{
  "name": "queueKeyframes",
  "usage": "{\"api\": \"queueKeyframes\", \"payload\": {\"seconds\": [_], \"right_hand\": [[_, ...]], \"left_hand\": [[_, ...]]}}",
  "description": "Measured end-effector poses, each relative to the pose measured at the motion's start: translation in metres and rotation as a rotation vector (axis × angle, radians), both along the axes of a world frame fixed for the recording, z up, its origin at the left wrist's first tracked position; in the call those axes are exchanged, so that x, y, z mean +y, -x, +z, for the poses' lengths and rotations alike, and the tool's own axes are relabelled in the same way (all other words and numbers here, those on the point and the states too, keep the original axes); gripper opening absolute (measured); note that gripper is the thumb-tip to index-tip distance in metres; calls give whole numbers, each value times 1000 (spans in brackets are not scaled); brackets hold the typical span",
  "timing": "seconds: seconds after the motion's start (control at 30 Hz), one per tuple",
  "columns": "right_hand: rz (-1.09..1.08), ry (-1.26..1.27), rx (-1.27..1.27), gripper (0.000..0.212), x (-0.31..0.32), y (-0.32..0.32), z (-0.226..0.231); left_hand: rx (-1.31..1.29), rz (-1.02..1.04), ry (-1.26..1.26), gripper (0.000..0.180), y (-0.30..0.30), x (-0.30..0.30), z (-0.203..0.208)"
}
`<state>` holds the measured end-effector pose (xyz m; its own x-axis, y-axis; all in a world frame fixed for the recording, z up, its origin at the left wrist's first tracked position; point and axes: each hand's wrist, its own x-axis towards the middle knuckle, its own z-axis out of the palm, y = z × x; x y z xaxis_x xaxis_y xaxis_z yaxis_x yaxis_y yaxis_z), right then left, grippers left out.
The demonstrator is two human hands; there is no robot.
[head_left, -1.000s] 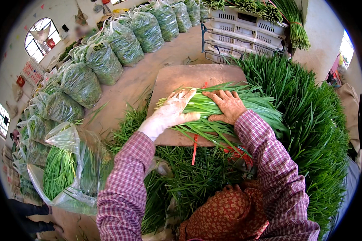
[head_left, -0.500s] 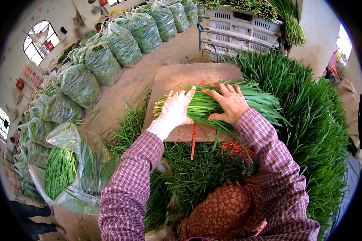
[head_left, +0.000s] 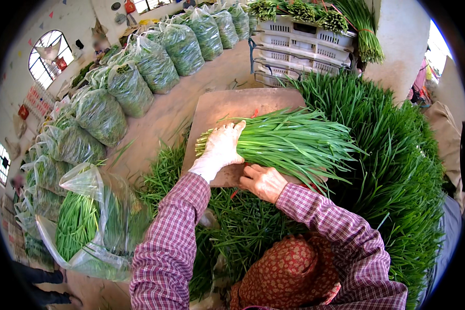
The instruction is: The person organizes and bundles green onions by hand, securing them with red rubber bands before placing them into bags.
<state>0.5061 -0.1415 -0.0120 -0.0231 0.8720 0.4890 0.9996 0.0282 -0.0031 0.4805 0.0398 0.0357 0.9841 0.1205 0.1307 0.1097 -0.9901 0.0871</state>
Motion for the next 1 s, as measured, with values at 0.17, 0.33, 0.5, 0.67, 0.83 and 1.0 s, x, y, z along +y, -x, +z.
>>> {"api": "queueKeyframes", "payload": {"seconds": [0.17, 0.33, 0.5, 0.67, 0.83, 1.0], "right_hand": [[-59, -271, 120, 14, 19, -5, 19], [-198, -318, 107, 16, 30, -28, 40], [-328, -206, 322, 20, 31, -38, 48], [-359, -239, 378, 19, 20, -47, 65], [-595, -349, 438, 17, -38, -95, 87], [-646, -175, 483, 15, -52, -108, 73]], "left_hand": [[3, 27, -85, 96, -2, 3, -10], [44, 5, -53, 99, 5, -10, 5], [43, -1, -75, 109, 11, -11, 8], [11, 81, -94, 114, 9, -14, -3], [46, 60, -84, 115, 7, -16, 2], [55, 74, -113, 115, 7, -16, 0]]}}
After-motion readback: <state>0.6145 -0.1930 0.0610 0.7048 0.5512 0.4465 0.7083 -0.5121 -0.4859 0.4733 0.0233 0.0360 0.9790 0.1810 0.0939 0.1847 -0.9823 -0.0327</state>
